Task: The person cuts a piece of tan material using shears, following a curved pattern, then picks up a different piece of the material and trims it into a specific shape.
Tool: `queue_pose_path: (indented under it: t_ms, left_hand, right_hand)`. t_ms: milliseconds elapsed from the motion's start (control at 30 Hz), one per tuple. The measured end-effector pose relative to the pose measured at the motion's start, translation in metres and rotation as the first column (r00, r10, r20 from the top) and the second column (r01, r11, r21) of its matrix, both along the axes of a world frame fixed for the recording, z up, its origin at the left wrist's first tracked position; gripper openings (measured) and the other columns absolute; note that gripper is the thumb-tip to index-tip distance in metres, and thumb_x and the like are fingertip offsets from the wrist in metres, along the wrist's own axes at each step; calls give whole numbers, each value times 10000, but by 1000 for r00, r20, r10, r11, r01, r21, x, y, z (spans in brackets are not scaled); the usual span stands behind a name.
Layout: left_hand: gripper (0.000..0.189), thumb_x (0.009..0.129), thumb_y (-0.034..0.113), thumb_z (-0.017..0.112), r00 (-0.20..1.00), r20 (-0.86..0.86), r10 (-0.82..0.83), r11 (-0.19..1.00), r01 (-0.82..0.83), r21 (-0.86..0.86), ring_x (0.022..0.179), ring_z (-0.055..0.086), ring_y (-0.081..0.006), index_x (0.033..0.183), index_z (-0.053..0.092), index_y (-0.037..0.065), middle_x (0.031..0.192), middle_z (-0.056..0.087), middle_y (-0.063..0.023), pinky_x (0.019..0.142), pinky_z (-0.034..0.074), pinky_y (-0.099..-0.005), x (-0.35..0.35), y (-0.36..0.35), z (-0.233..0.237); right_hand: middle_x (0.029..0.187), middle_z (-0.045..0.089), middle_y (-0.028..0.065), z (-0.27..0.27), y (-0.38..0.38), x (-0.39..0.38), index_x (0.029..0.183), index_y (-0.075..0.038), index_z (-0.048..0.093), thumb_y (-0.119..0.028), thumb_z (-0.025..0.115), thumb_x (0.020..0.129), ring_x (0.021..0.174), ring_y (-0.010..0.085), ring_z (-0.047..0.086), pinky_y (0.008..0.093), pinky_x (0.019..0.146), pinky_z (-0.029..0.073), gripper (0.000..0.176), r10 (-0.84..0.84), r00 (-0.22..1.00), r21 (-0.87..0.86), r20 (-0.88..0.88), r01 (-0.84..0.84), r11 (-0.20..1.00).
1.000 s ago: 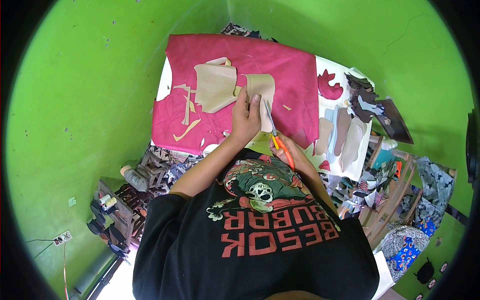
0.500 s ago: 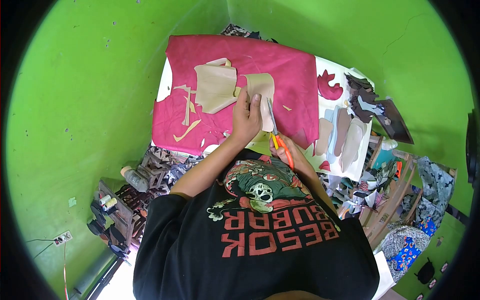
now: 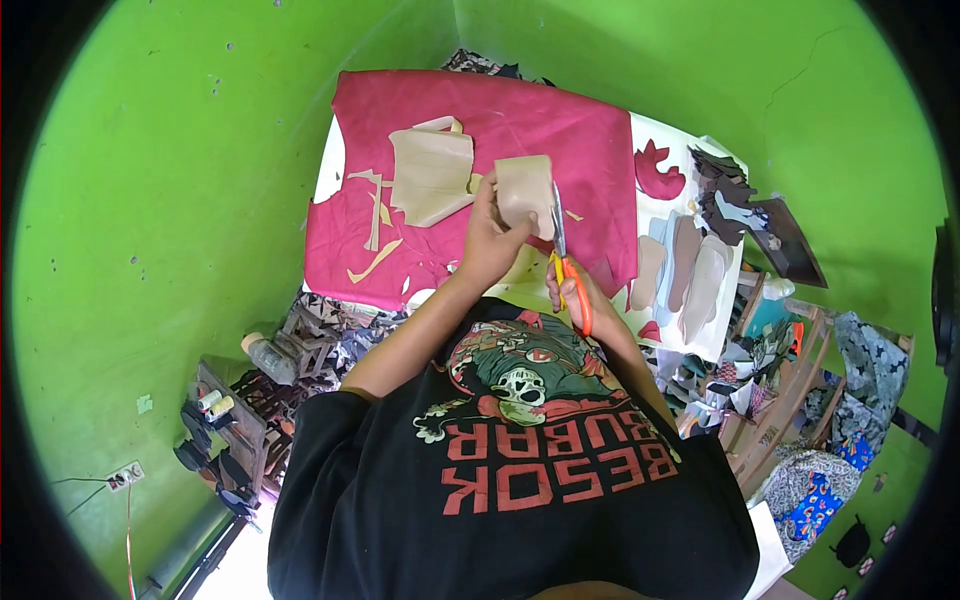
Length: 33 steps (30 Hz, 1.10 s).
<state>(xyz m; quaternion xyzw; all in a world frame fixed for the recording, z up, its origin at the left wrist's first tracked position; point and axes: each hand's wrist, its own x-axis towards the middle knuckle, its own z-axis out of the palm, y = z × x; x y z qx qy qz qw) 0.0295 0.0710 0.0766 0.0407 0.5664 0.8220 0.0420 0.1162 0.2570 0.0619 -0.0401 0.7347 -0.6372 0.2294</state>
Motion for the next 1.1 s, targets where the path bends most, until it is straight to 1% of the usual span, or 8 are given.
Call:
queue_pose_path:
  t_ms: [100,167,300,600,800,867,967,1100]
  left_hand:
    - [667,866,-90,667,998,55,9,1000,-9,14,1173,584,-186,1436,333,6,1271,553,-116,986,509,-348,-5,-6,2]
    - [658,863,-88,674,999,39,11,1000,-11,-21,1170,583,-181,1428,347,4,1263,557,-110,985,506,-340,-6,-8,8]
    - [634,848,-79,699,999,-3,-38,998,37,-43,1155,583,-167,1398,392,-1,1246,563,-93,977,497,-318,-5,-5,8]
    - [606,838,-72,704,991,-21,-130,983,126,-131,1138,579,-164,1372,427,8,1236,564,-94,962,498,-322,4,0,-1]
    - [503,890,-73,657,995,29,-99,991,101,-87,1115,599,-177,1340,446,10,1183,600,-81,952,507,-327,10,5,4]
    - [485,903,-70,647,997,29,-76,993,78,-85,1106,603,-179,1338,447,10,1170,606,-82,937,515,-327,15,9,4]
    - [466,922,-58,639,999,40,-7,996,11,-86,1092,610,-180,1339,442,14,1164,610,-84,908,530,-324,21,15,11]
    - [472,930,-57,623,1000,-4,-15,985,14,-170,1074,618,-178,1348,418,19,1173,602,-94,877,543,-325,23,16,10]
  right_hand:
    - [826,432,14,5,-5,0,1040,-54,460,-900,314,843,684,124,493,286,611,432,880,64,997,20,31,-64,998]
    - [780,467,43,-8,-6,3,1041,-27,481,-796,360,934,676,152,501,318,616,443,786,64,997,-33,-47,-65,997]
    - [824,497,66,-9,-3,4,1043,-23,488,-781,381,940,688,160,519,330,615,446,772,54,997,-58,-50,-56,997]
    - [930,534,163,4,7,0,1033,8,487,-748,406,956,887,306,570,428,837,473,764,29,999,169,-28,-24,985]
    - [1021,575,215,19,8,5,1182,46,476,-666,470,982,969,354,595,443,896,472,739,75,997,192,33,-80,978]
    - [1058,585,238,26,7,6,1265,60,445,-603,513,991,1009,371,601,448,917,473,721,62,995,272,-72,-40,961]
    - [962,518,173,37,10,11,1057,3,483,-651,412,996,921,335,562,440,860,454,661,96,989,288,-113,-60,956]
    - [956,527,161,23,23,15,1073,1,482,-581,472,1004,909,305,570,414,837,461,587,144,982,314,-119,-100,944]
